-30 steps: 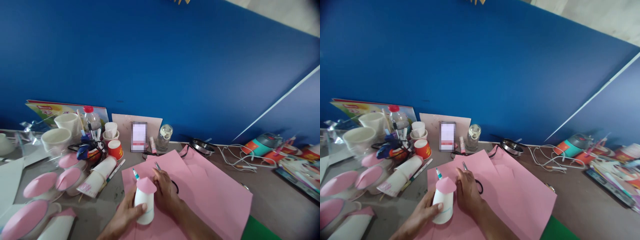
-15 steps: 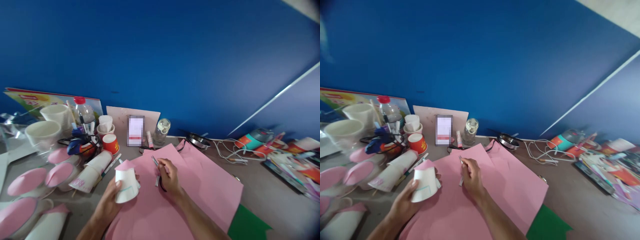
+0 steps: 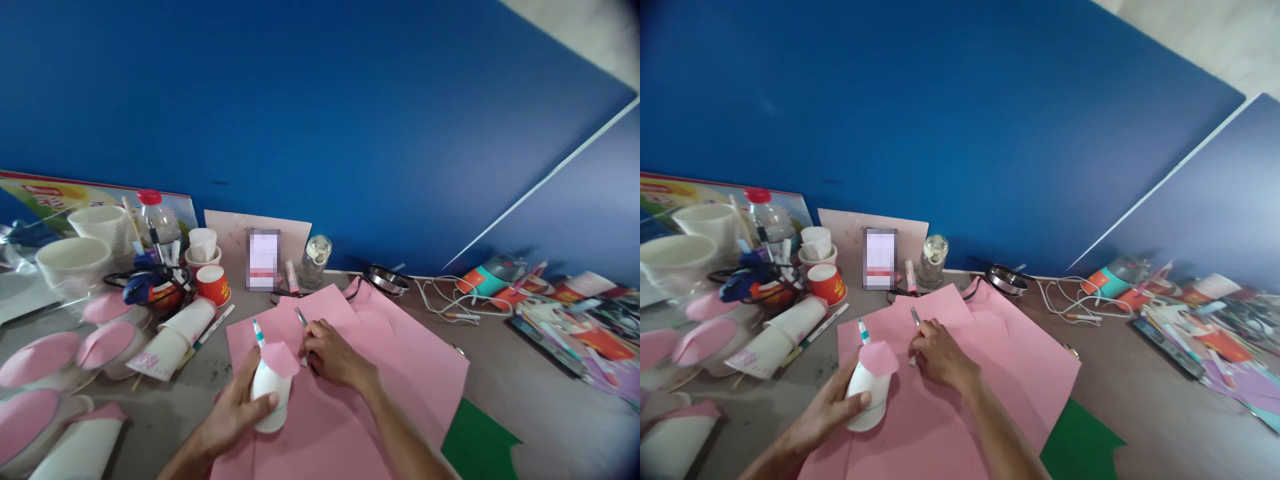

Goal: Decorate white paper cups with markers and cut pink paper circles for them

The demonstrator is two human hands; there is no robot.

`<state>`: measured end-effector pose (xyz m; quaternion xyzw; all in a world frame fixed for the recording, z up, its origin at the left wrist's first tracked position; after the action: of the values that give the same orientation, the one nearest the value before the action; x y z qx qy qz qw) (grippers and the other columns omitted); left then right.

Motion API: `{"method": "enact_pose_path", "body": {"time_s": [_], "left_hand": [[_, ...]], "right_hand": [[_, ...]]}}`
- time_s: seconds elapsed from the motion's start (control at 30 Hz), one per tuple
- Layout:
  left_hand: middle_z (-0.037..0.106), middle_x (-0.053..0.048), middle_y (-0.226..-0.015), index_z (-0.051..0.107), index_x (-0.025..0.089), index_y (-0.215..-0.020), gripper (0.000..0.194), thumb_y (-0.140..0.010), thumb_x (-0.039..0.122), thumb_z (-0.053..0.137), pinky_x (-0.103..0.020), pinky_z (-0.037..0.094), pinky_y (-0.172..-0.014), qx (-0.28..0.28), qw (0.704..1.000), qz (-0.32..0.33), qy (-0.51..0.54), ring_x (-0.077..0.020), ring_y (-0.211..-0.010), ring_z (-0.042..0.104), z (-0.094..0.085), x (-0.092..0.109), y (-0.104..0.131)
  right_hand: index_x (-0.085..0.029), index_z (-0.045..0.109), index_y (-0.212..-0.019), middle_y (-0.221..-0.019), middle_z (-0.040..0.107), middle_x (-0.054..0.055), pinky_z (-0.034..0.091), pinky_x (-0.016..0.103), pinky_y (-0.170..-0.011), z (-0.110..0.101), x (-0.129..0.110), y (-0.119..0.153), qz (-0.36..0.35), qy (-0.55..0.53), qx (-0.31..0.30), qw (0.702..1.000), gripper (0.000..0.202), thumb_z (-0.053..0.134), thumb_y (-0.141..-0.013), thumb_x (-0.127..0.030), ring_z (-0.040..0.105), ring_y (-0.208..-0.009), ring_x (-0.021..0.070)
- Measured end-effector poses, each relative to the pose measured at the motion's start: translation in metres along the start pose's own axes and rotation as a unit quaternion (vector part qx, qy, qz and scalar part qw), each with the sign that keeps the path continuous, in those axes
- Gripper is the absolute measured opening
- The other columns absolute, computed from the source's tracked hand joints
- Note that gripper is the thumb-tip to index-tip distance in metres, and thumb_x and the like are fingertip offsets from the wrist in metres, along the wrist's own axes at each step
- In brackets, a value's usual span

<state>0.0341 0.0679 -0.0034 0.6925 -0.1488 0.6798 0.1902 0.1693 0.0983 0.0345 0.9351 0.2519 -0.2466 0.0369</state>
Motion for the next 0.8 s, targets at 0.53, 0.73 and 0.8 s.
{"method": "enact_pose_path", "body": {"time_s": [0.53,0.73,0.8], "left_hand": [[0.043,-0.017,-0.135,0.043,0.017,-0.133,0.062,-0.079,0.042,0.061,-0.050,0.031,-0.109,0.186,0.945,0.113,-0.245,-0.0322,-0.135,0.034,-0.031,0.016,-0.005],[0.039,-0.017,-0.145,0.044,0.021,-0.137,0.085,-0.066,0.060,0.070,-0.048,0.025,-0.112,0.158,0.980,0.082,-0.087,-0.0345,-0.141,0.024,-0.036,0.006,-0.003],[0.040,-0.016,-0.145,0.044,0.021,-0.138,0.088,-0.065,0.065,0.068,-0.045,0.031,-0.110,0.162,0.982,0.086,-0.035,-0.0344,-0.138,0.029,-0.041,0.006,-0.002]], "right_hand": [[-0.018,0.064,-0.084,-0.091,0.061,0.005,0.040,0.035,-0.088,-0.002,-0.005,0.000,-0.048,-0.031,0.073,0.996,0.013,0.059,-0.082,-0.007,0.050,-0.092,0.0207],[-0.018,0.060,-0.089,-0.086,0.063,0.005,0.043,0.031,-0.081,-0.021,0.019,0.002,0.019,-0.133,0.178,0.975,0.009,0.052,-0.088,-0.016,0.057,-0.084,0.0187],[-0.019,0.061,-0.089,-0.086,0.064,0.004,0.044,0.031,-0.080,-0.021,0.027,0.002,0.038,-0.152,0.193,0.969,0.009,0.052,-0.088,-0.019,0.058,-0.083,0.0183]]}}
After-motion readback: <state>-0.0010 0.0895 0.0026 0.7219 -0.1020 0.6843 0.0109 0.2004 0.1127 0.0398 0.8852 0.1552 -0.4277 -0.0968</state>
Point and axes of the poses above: each hand's wrist, its own y-axis away from the middle knuckle, its own z-axis out of the palm, x = y × z, the point moved 10 cm from there along -y, towards the middle knuckle
